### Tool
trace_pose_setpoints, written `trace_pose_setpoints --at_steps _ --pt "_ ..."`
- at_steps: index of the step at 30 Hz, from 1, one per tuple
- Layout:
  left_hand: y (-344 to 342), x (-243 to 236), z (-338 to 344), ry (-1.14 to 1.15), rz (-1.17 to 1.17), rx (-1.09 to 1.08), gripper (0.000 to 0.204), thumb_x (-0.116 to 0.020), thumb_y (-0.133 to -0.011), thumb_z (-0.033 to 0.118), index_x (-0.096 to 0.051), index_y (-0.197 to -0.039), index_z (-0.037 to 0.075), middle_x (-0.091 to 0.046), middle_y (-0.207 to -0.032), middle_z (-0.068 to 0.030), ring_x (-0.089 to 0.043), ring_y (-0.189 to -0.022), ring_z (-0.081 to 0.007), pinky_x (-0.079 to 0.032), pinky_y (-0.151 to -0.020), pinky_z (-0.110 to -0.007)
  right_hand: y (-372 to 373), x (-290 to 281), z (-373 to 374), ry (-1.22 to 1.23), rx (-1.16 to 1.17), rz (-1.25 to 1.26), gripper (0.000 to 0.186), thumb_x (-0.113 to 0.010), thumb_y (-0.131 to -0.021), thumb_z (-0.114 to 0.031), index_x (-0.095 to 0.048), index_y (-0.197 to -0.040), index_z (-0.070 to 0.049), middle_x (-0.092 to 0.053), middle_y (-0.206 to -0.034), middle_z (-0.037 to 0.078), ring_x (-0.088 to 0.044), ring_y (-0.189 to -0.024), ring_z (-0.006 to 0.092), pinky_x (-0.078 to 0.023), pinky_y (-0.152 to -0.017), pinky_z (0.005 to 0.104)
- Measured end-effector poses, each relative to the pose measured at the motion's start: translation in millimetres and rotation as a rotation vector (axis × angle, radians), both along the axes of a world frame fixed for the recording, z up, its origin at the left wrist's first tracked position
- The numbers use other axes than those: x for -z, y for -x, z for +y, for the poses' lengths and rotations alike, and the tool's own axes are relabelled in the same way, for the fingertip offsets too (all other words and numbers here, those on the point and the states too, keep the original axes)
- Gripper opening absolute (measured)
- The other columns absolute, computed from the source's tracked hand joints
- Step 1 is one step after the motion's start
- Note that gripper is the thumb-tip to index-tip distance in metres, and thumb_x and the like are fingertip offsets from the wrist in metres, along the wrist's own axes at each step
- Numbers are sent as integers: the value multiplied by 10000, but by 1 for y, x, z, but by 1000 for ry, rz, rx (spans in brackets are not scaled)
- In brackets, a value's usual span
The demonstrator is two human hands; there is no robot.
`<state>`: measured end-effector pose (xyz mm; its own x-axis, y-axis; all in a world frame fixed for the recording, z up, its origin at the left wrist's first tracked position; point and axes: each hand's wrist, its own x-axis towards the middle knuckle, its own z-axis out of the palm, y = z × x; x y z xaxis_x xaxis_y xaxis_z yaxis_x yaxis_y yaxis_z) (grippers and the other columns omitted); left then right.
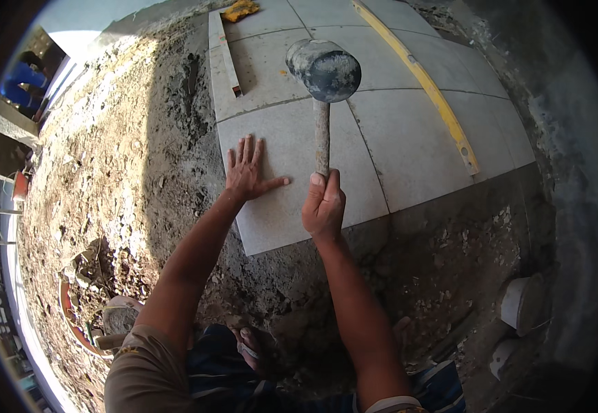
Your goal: Laying ceramic tiles on a floor surface using a rubber mallet and spirit level to ensure a flat finish.
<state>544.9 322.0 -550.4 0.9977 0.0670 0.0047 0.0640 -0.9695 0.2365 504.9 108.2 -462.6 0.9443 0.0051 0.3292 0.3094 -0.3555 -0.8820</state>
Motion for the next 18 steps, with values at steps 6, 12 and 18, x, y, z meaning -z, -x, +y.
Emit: trace_pose_setpoints --at_steps 6,12,18 --pt "2 2 -3 3 -6 -4 1409 -531 -652 985 -177 -1640 45 -120 -1706 -226 -64 -1590 -380 -31 -1256 -587 -15 61 -10 612 67 305 384 -450 -1074 -409 -521 -1043 -33 -687 -848 287 -663 -815 519 -504 -679 594" --pt "3 6 2 -30 -18 -9 1403 -504 -658 994 -176 -1641 48 -123 -1706 -222 -62 -1589 -381 -26 -1256 -587 -10 69 -14 674 53 279 382 -450 -1069 -419 -516 -1054 -43 -689 -839 291 -663 -812 525 -510 -684 600" --pt "2 2 1 -7 -8 -7 1396 -529 -668 978 -157 -1645 53 -105 -1708 -220 -42 -1590 -385 -19 -1261 -579 6 59 -22 633 36 274 369 -465 -1068 -401 -532 -1040 -39 -687 -850 292 -661 -824 527 -499 -696 608"
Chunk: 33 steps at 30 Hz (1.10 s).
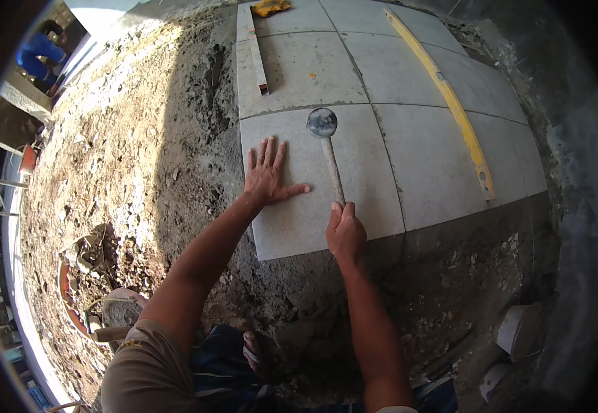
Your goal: Laying ceramic tiles on a floor surface using a rubber mallet and spirit level to ensure a flat finish.
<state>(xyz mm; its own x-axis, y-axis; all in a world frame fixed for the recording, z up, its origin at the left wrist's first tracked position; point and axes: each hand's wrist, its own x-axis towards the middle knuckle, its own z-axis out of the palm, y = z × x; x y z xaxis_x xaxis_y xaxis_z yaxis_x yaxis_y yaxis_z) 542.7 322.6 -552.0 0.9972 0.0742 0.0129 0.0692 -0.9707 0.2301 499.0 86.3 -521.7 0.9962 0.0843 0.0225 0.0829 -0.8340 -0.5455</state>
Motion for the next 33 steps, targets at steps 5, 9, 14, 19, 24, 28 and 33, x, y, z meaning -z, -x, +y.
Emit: trace_pose_setpoints --at_steps 5,9,14,19,24,28,33 --pt "-6 4 2 1 -75 -6 1348 -544 -681 961 -247 -1623 44 -163 -1694 -225 -112 -1578 -394 -59 -1258 -583 4 0 -10 -113 -28 4 361 -498 -1066 -360 -563 -989 -14 -667 -836 291 -663 -799 498 -493 -681 564" --pt "-37 -6 13 93 -94 -83 1104 -499 -806 884 -409 -1561 83 -276 -1651 -231 -235 -1536 -402 -141 -1242 -589 31 -7 -24 -503 67 101 375 -506 -1073 -326 -600 -938 11 -603 -744 210 -601 -681 360 -464 -640 456" --pt "-128 -4 54 59 -289 -266 802 -480 -949 719 -446 -1558 197 -349 -1606 -217 -304 -1500 -389 -248 -1200 -575 62 7 -41 -545 110 125 369 -515 -1073 -324 -587 -921 4 -566 -703 147 -551 -644 258 -446 -611 416" --pt "-195 -18 78 -16 -161 -356 368 -591 -962 376 -692 -1292 249 -675 -1180 -135 -644 -1156 -301 -409 -993 -468 81 5 -62 -526 175 188 329 -532 -1068 -294 -588 -917 -7 -569 -705 129 -526 -652 214 -444 -611 401" --pt "-194 -19 96 -177 -212 -277 253 -562 -933 204 -764 -1083 238 -742 -949 -110 -730 -885 -294 -428 -880 -453 79 -7 -59 -560 102 196 303 -537 -1064 -277 -599 -922 -16 -568 -713 128 -528 -657 209 -453 -623 388" --pt "-124 -34 56 -42 -396 -177 229 -596 -948 280 -758 -1090 203 -733 -891 -131 -721 -826 -320 -435 -825 -456 76 -11 -65 -561 89 206 302 -542 -1061 -277 -607 -919 -18 -570 -715 135 -535 -659 213 -457 -628 388" --pt "28 -67 -1 -60 -68 -41 271 -666 -915 327 -730 -1132 178 -701 -987 -174 -682 -933 -322 -428 -871 -467 82 3 -63 -615 104 163 320 -549 -1059 -301 -604 -880 -42 -491 -671 -32 -430 -613 65 -359 -553 276"
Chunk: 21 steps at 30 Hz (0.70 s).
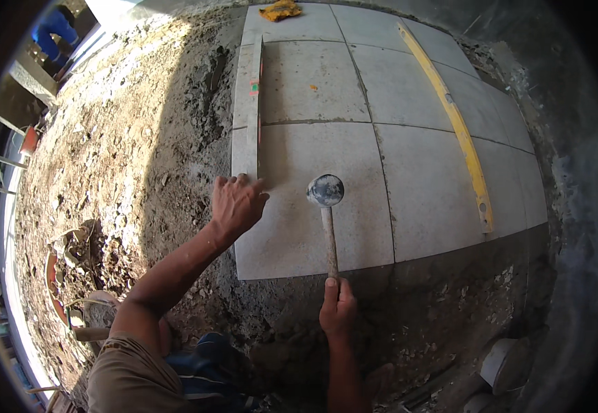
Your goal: Laying ceramic tiles on a floor surface using a rubber mallet and spirit level to ensure a flat finish.
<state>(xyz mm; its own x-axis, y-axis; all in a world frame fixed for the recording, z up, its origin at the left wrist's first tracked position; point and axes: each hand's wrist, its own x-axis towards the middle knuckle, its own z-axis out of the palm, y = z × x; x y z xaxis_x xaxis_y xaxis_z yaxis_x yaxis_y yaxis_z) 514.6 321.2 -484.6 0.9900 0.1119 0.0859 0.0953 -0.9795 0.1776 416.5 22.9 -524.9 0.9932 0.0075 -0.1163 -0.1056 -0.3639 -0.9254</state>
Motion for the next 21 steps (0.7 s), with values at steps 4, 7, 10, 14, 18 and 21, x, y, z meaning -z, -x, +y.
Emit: trace_pose_setpoints --at_steps 4,7,10,14,18,21 --pt "59 -10 -36 75 204 30 372 -693 -895 395 -691 -1189 167 -670 -1041 -179 -667 -1008 -339 -442 -915 -502 5 -4 3 -31 2 40 343 -549 -1061 -326 -606 -880 -41 -488 -666 -33 -431 -606 67 -357 -547 275" --pt "76 -23 -48 112 222 31 434 -715 -879 434 -679 -1206 151 -640 -1121 -204 -659 -1040 -358 -448 -927 -522 8 -4 7 -23 -14 -10 362 -546 -1063 -346 -604 -879 -41 -485 -662 -32 -431 -602 70 -358 -545 277" --pt "96 -27 -57 129 228 61 423 -747 -852 427 -682 -1129 114 -618 -1104 -166 -645 -1022 -329 -485 -854 -488 14 -4 5 9 -10 76 414 -535 -1067 -362 -585 -863 -5 -582 -690 91 -534 -637 206 -447 -614 385" --pt "111 -37 -43 214 356 171 584 -748 -844 499 -657 -1271 112 -658 -1115 -210 -690 -1020 -365 -545 -831 -498 15 -6 2 36 -27 -12 428 -542 -1065 -358 -563 -824 -5 -566 -674 103 -522 -627 218 -437 -607 395" --pt "83 -57 -13 431 199 42 718 -702 -859 602 -612 -1361 97 -695 -1113 -253 -708 -1003 -397 -567 -821 -512 15 -11 4 62 -19 -44 429 -549 -1061 -344 -548 -806 0 -545 -666 133 -520 -630 243 -429 -609 417" --pt "45 -18 15 430 -23 -26 799 -675 -866 650 -573 -1386 51 -712 -1101 -258 -708 -999 -416 -571 -836 -510 18 0 6 100 -11 -74 428 -557 -1055 -344 -548 -813 9 -546 -675 165 -528 -638 278 -432 -621 438"
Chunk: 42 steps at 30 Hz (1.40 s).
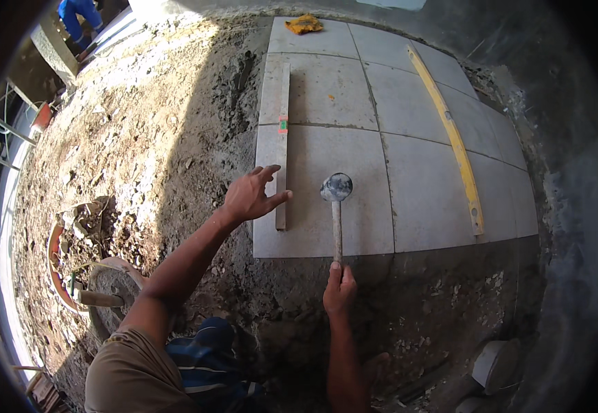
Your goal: Laying ceramic tiles on a floor surface using a rubber mallet and spirit level to ensure a flat finish.
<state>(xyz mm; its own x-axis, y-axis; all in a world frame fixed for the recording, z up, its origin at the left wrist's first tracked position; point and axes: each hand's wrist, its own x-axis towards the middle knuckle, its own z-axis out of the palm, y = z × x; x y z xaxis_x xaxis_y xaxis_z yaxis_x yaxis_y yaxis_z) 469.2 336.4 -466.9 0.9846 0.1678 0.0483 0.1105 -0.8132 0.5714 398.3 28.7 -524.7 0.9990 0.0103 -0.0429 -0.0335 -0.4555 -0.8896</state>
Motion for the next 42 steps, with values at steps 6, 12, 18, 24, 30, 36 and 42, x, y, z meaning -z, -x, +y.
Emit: trace_pose_setpoints --at_steps 6,12,18,24,30,36,42 --pt "-38 34 -1 93 148 -163 885 -660 -873 665 -511 -1369 -53 -706 -1093 -294 -698 -1008 -453 -560 -883 -519 6 11 2 156 -7 24 480 -539 -1045 -414 -577 -840 19 -607 -763 255 -583 -727 476 -444 -665 528" --pt "-35 47 -12 162 174 -205 783 -683 -882 603 -561 -1275 -63 -710 -1051 -302 -703 -995 -447 -557 -873 -516 -6 3 16 398 -54 60 524 -468 -1055 -466 -596 -943 30 -642 -890 327 -609 -893 553 -471 -740 585" --pt "-37 40 -12 276 142 -250 635 -660 -917 509 -599 -1264 -20 -711 -1110 -255 -695 -1010 -447 -555 -890 -505 -8 1 12 410 -39 97 524 -456 -1060 -460 -598 -971 37 -642 -908 344 -607 -918 561 -471 -763 590" --pt "-73 90 59 -383 54 -19 661 -444 -1024 476 -425 -1540 65 -330 -1652 -146 -201 -1572 -332 -123 -1207 -695 -8 5 22 364 -42 120 509 -468 -1059 -443 -589 -966 42 -634 -907 345 -597 -909 563 -472 -758 571" --pt "-78 112 50 -408 4 -11 694 -416 -1042 471 -375 -1560 12 -288 -1671 -165 -245 -1561 -325 -89 -1217 -687 -19 3 9 292 -18 132 394 -481 -1065 -344 -618 -1080 25 -604 -729 112 -605 -712 232 -484 -684 407" --pt "-79 99 63 -395 6 93 871 -501 -967 578 -323 -1569 -25 -253 -1672 -212 -249 -1557 -345 -96 -1205 -711 -53 -52 23 425 -64 210 489 -459 -1069 -310 -539 -1427 14 -690 -1057 302 -679 -1008 454 -517 -855 491" --pt "-74 77 84 -329 132 276 1478 -763 -513 845 -253 -1588 -32 -176 -1680 -257 -154 -1573 -402 -102 -1187 -740 -89 -94 54 646 -183 211 471 -462 -1069 -290 -529 -1448 -18 -669 -1148 318 -641 -1072 492 -518 -895 474"
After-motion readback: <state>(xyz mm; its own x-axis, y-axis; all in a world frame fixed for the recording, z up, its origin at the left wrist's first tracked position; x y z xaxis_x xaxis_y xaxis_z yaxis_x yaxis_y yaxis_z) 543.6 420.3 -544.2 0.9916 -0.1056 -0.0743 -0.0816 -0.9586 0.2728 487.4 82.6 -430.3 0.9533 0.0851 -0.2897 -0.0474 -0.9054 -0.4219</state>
